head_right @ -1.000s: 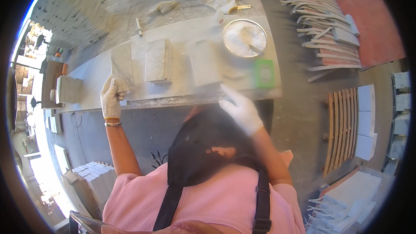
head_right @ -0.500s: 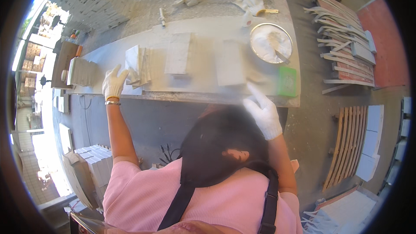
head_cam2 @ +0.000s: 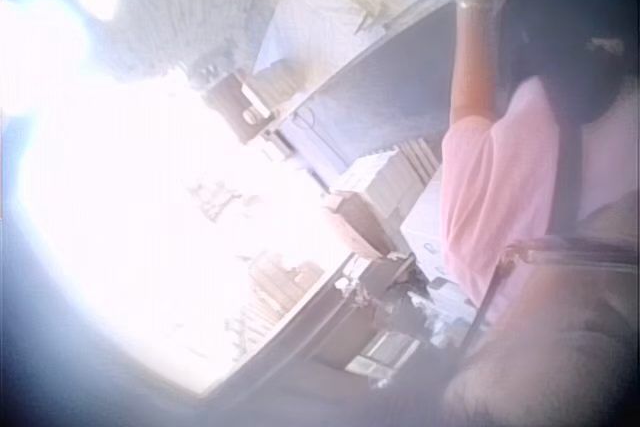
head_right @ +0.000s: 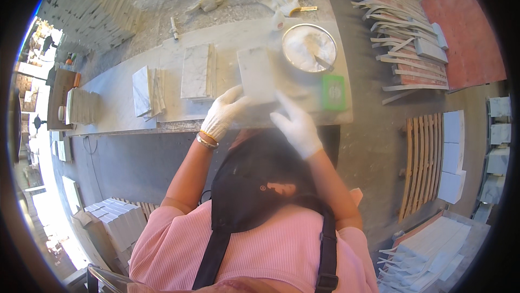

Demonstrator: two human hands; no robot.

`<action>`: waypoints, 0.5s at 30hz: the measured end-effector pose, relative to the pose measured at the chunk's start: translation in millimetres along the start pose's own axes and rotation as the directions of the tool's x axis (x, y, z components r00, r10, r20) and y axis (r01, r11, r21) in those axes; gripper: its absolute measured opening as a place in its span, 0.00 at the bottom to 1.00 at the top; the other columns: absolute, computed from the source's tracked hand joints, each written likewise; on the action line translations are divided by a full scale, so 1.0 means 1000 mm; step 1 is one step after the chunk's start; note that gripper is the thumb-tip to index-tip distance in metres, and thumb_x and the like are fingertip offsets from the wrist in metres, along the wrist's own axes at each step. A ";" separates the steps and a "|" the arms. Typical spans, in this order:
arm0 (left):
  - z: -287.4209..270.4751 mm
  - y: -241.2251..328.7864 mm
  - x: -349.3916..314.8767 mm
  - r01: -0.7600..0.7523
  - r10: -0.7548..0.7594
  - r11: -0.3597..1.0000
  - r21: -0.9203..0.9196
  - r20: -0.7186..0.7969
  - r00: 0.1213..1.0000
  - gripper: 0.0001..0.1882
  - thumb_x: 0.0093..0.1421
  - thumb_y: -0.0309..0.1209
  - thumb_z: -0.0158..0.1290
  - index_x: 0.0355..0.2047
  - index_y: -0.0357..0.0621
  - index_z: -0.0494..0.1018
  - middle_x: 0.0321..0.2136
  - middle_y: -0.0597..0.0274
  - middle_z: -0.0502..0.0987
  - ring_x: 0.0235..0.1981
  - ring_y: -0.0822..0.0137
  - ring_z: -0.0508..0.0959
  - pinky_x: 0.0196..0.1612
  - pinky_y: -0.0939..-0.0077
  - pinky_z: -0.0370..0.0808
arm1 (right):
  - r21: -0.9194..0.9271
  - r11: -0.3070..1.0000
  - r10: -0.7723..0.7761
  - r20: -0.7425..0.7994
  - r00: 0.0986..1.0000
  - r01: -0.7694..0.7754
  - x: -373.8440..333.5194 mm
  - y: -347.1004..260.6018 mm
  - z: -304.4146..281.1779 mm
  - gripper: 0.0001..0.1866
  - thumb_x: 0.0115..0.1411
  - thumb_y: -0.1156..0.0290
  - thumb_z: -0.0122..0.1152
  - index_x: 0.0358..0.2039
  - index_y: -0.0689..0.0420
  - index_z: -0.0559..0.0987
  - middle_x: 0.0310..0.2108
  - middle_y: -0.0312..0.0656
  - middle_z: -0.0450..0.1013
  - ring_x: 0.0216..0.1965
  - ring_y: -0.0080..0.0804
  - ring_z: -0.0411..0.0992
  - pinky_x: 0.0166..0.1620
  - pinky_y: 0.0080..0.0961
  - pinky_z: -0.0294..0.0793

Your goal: The person applies a white paste to the edges of rectangular tiles using a small metal spatula, then uses a green sponge to wipe the edges. The person repeats this process on multiple tiles, stacking them on the table.

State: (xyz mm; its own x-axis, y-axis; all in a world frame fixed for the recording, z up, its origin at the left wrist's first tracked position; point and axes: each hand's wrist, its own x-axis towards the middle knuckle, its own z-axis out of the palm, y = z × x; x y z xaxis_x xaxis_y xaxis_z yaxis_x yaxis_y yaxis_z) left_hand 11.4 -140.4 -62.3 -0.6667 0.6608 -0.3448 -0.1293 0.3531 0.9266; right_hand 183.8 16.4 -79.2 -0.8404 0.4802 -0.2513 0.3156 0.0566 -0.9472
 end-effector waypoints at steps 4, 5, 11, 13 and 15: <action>0.005 0.006 0.002 -0.012 0.021 0.994 0.105 -0.086 0.996 0.28 0.65 0.41 0.61 0.59 0.33 0.76 0.46 0.59 0.83 0.48 0.70 0.79 0.53 0.74 0.75 | 0.087 0.994 0.056 0.073 0.996 -0.062 -0.005 -0.005 0.000 0.31 0.68 0.67 0.63 0.70 0.60 0.70 0.54 0.41 0.79 0.46 0.25 0.77 0.50 0.24 0.76; 0.003 0.008 0.001 -0.006 0.014 0.995 0.098 -0.083 0.996 0.28 0.64 0.41 0.62 0.58 0.33 0.77 0.46 0.59 0.83 0.46 0.71 0.79 0.51 0.75 0.76 | 0.133 0.984 0.102 0.100 0.990 -0.115 -0.007 -0.007 -0.001 0.31 0.68 0.67 0.63 0.70 0.61 0.71 0.54 0.41 0.79 0.45 0.24 0.77 0.48 0.24 0.77; -0.002 0.006 -0.025 0.071 -0.048 0.914 -0.400 0.068 0.997 0.26 0.62 0.40 0.65 0.55 0.35 0.77 0.43 0.60 0.83 0.36 0.75 0.80 0.38 0.79 0.77 | 0.400 0.903 0.137 0.075 0.988 -0.155 -0.014 -0.022 0.005 0.25 0.68 0.68 0.63 0.63 0.61 0.76 0.51 0.40 0.79 0.41 0.23 0.76 0.38 0.21 0.76; 0.001 0.004 -0.034 0.116 -0.060 0.896 -0.428 0.141 0.988 0.26 0.62 0.40 0.66 0.55 0.35 0.76 0.43 0.61 0.82 0.35 0.75 0.80 0.37 0.79 0.77 | 0.434 0.887 0.141 0.066 0.988 -0.155 -0.017 -0.024 0.005 0.22 0.68 0.68 0.64 0.60 0.62 0.78 0.47 0.40 0.79 0.39 0.24 0.76 0.37 0.22 0.75; 0.003 0.001 -0.044 0.195 -0.132 0.927 -0.321 0.206 0.970 0.27 0.63 0.40 0.66 0.56 0.35 0.75 0.43 0.62 0.82 0.35 0.74 0.80 0.38 0.78 0.78 | 0.420 0.890 0.144 0.113 0.983 -0.179 -0.022 -0.024 0.003 0.19 0.67 0.68 0.64 0.56 0.62 0.79 0.43 0.40 0.80 0.37 0.23 0.75 0.36 0.23 0.75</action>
State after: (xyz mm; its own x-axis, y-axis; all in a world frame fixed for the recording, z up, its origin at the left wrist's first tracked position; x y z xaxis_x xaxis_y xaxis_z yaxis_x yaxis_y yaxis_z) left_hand 42.8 -167.2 -46.4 -0.4783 0.7302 -0.4878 -0.4850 0.2434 0.8400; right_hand 193.1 2.4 -51.1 -0.8306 0.3812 -0.4059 0.2460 -0.4026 -0.8817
